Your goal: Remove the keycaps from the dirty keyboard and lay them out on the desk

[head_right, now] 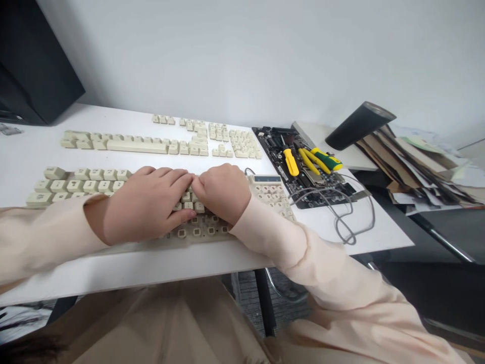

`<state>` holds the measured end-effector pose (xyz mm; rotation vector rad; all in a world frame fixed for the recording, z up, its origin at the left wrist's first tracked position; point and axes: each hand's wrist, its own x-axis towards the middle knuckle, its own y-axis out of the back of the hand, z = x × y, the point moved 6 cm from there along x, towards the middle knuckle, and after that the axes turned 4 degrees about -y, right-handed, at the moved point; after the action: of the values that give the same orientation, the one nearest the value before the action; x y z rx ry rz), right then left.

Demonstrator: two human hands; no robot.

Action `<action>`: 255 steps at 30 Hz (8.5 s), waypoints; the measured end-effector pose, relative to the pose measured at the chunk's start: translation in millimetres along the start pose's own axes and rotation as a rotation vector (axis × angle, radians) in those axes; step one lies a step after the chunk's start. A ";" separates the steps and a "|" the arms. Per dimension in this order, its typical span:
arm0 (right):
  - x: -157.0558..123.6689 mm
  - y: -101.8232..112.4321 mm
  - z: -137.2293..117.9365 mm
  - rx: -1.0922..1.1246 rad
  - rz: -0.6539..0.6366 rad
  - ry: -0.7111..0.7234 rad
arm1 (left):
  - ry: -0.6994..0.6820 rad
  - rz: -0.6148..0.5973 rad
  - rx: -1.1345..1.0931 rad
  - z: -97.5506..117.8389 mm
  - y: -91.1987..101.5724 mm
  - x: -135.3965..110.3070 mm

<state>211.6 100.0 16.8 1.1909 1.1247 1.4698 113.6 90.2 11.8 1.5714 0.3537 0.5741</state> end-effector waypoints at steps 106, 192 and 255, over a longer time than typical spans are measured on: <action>-8.8 23.9 56.1 1.298 0.165 -0.153 | -0.221 -0.017 -0.191 6.9 36.3 -7.5; -40.1 8.7 83.2 0.571 0.291 0.367 | 0.370 -0.095 -0.150 -150.4 17.4 117.9; -38.8 7.6 82.7 0.548 0.234 0.366 | 0.206 -0.047 0.017 -122.6 20.3 132.6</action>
<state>297.3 69.4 27.8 1.4980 1.7672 1.6564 152.2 263.1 52.6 1.5201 0.5504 0.6999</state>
